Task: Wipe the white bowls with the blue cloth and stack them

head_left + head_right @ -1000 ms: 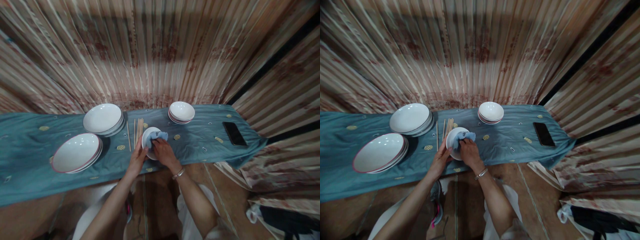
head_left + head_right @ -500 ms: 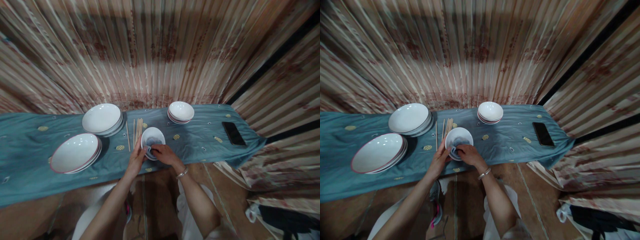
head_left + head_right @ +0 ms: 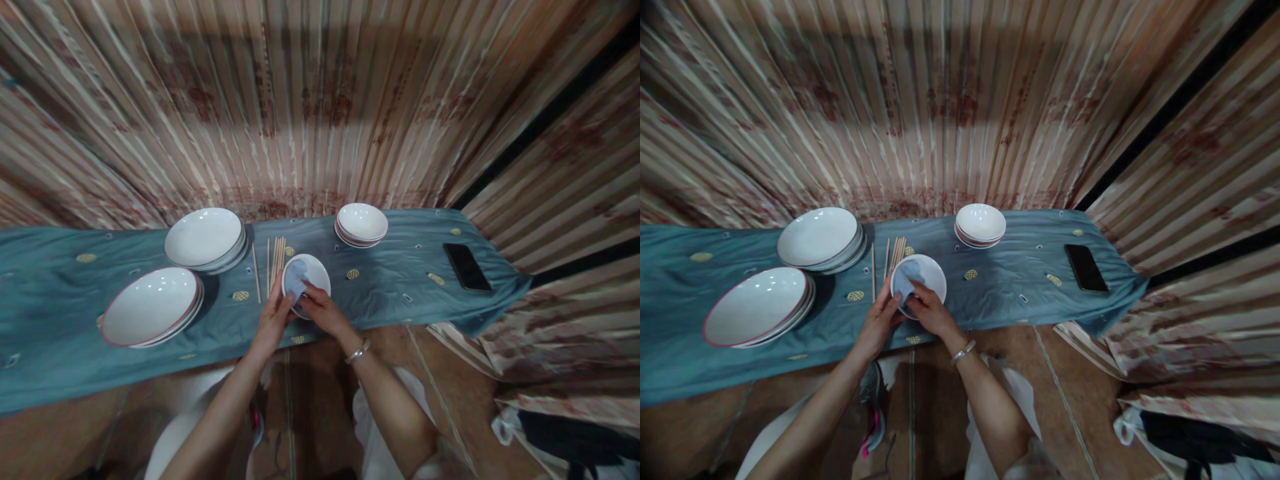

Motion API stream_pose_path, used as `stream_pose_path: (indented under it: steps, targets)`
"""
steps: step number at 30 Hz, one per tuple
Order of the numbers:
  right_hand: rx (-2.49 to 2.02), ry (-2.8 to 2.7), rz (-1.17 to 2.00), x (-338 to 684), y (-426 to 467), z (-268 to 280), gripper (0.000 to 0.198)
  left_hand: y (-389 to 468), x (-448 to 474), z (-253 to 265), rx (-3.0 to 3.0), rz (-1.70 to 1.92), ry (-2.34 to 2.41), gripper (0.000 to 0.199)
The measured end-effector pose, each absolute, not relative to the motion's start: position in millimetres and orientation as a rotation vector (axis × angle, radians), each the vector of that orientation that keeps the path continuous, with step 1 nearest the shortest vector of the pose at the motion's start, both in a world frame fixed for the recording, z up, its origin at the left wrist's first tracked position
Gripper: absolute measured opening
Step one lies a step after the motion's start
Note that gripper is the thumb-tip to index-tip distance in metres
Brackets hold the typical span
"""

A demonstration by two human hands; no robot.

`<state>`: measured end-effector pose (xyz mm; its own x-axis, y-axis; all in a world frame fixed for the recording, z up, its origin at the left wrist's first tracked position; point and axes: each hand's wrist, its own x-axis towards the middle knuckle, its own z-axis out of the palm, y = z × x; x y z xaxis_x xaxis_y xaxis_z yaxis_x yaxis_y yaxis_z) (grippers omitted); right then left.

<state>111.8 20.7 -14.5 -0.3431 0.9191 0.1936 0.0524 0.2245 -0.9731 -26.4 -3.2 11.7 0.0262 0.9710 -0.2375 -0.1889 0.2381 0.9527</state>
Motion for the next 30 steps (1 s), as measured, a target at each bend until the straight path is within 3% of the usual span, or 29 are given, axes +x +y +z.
stream_pose_path:
  steps: [12,17,30]
  targets:
    - [-1.197,-1.723,0.926,106.0,25.2,-11.5,0.057,-5.2,-28.6,10.0,0.886,1.108,1.131,0.077]
    - [-1.303,-1.885,0.648,113.5,28.0,-9.8,0.064,-5.6,-27.7,11.5,0.883,1.107,1.125,0.077]
    - [-1.868,-2.16,0.154,122.2,20.3,3.7,0.055,-4.7,-28.4,13.9,0.898,1.086,1.124,0.082]
